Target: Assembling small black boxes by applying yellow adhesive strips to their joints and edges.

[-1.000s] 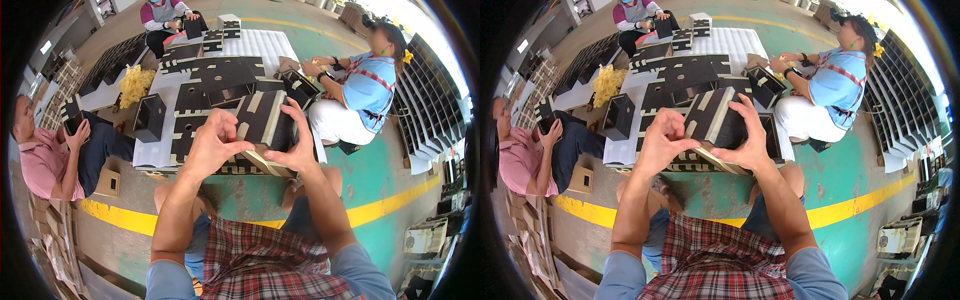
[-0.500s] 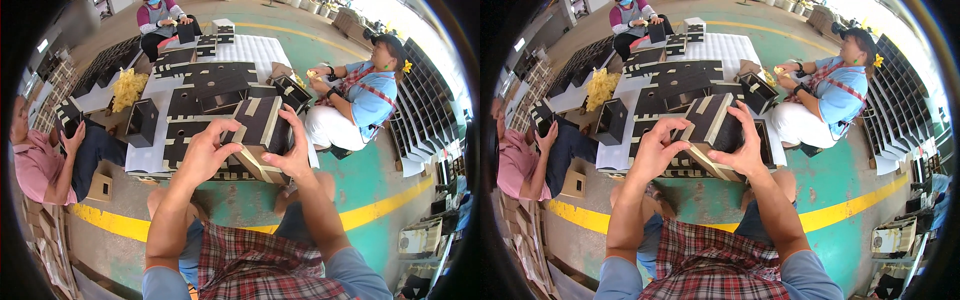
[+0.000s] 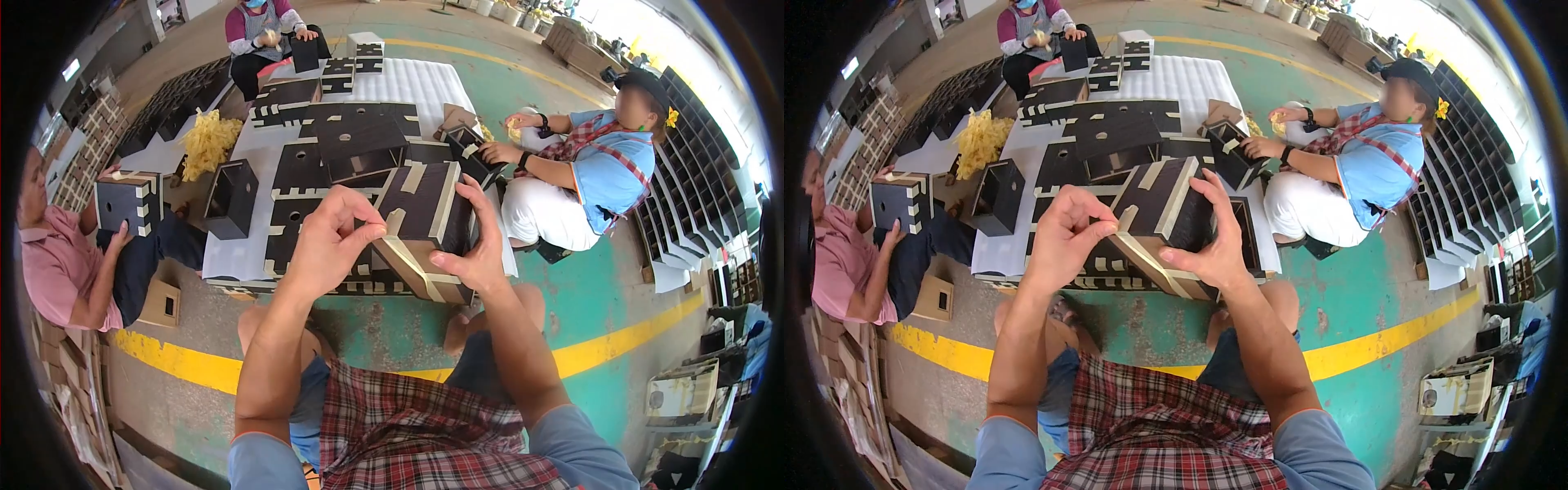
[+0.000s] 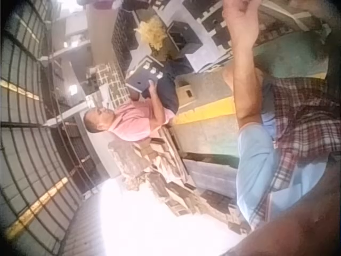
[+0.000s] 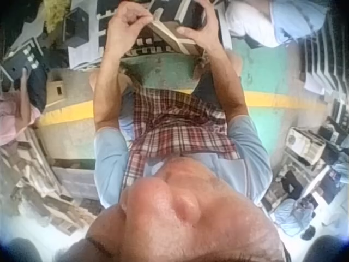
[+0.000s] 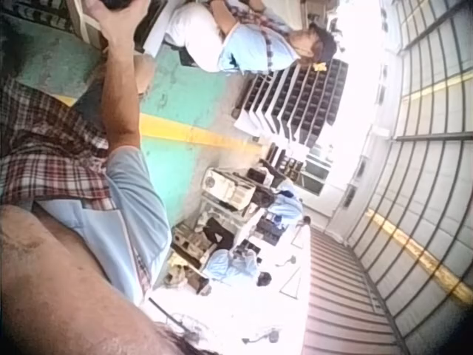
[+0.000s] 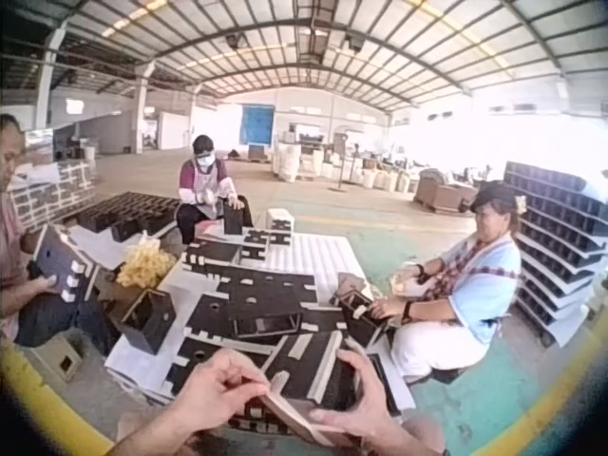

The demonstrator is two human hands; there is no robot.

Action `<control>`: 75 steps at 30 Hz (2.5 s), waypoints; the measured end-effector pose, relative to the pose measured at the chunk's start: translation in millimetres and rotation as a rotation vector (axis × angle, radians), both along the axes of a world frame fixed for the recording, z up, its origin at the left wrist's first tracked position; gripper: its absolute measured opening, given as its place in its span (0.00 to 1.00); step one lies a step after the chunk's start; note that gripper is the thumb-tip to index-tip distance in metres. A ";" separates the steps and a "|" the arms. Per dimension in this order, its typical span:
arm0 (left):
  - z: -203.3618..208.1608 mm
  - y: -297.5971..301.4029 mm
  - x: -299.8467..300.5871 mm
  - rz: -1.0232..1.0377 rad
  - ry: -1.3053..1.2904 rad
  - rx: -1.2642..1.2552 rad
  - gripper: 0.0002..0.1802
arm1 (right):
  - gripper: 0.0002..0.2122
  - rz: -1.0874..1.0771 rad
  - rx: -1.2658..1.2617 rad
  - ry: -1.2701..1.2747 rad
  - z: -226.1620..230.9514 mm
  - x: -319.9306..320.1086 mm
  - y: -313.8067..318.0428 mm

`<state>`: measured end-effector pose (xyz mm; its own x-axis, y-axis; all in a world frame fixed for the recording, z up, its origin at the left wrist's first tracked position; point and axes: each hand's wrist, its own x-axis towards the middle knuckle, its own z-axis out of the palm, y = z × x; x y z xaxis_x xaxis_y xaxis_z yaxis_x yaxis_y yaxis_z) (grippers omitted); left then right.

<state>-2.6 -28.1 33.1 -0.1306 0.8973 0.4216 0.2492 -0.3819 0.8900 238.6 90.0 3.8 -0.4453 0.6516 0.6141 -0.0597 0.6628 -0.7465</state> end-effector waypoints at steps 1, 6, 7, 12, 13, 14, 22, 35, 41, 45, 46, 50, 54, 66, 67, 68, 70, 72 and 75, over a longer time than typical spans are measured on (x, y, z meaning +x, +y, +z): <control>2.8 0.6 -1.3 0.031 -0.031 -0.010 0.14 | 0.50 -0.001 0.005 0.001 0.6 0.7 0.4; 10.1 -2.6 -3.0 0.109 0.008 -0.095 0.12 | 0.51 0.013 0.049 -0.001 1.2 0.8 -1.0; 10.2 -2.9 -3.1 0.103 0.046 -0.116 0.12 | 0.50 0.011 0.037 -0.014 3.5 -0.3 -3.9; 9.2 0.6 3.2 0.086 0.146 -0.134 0.12 | 0.50 -0.005 0.087 -0.075 6.7 -3.7 -7.2; 4.4 2.9 6.5 0.141 0.164 -0.101 0.13 | 0.50 -0.002 0.086 -0.085 7.1 -4.5 -7.6; 1.6 3.9 8.6 0.195 0.181 -0.066 0.14 | 0.50 0.013 0.090 -0.090 4.2 -6.0 -7.6; 11.3 -7.4 3.0 0.096 0.033 -0.123 0.09 | 0.49 0.020 -0.021 -0.055 2.2 -8.6 -11.4; 23.4 -3.9 0.2 0.164 0.285 -0.107 0.08 | 0.49 0.008 0.016 -0.087 6.5 -7.3 -8.7; 20.5 -3.3 2.7 0.204 0.461 -0.121 0.09 | 0.50 0.045 0.069 -0.188 4.7 -8.5 -9.7; 19.7 -3.9 -4.3 0.029 0.122 -0.215 0.12 | 0.49 0.087 0.022 -0.138 6.9 -9.1 -9.7; 18.4 -4.1 -5.8 -0.021 -0.056 -0.132 0.14 | 0.49 0.096 -0.015 -0.096 6.7 -9.5 -9.7; 21.5 -6.7 -10.7 0.089 -0.078 -0.135 0.17 | 0.49 0.161 -0.119 0.017 -3.0 -7.9 -4.5; 25.7 -6.9 -14.5 0.040 -0.062 -0.203 0.18 | 0.49 0.172 -0.109 -0.001 7.0 -9.6 -4.9; 21.6 -8.2 -12.9 -0.040 0.095 -0.260 0.17 | 0.48 0.151 0.008 -0.125 8.4 -7.7 -11.1; 26.1 -11.7 -13.2 -0.059 0.014 -0.227 0.17 | 0.48 0.192 -0.041 -0.068 7.5 -6.2 -10.3; 28.7 -14.3 -13.5 -0.079 -0.066 -0.195 0.17 | 0.48 0.190 -0.038 -0.065 6.2 -6.2 -9.8; 29.7 -18.0 -16.1 -0.126 -0.157 -0.129 0.17 | 0.47 0.298 -0.218 0.072 3.4 -11.9 -12.9; 31.3 -16.5 -18.8 -0.148 -0.255 -0.061 0.19 | 0.47 0.300 -0.240 0.093 3.1 -16.5 -13.4; 33.5 -12.0 -10.9 -0.019 -0.208 -0.045 0.17 | 0.46 0.273 -0.228 0.083 5.0 -16.3 -8.2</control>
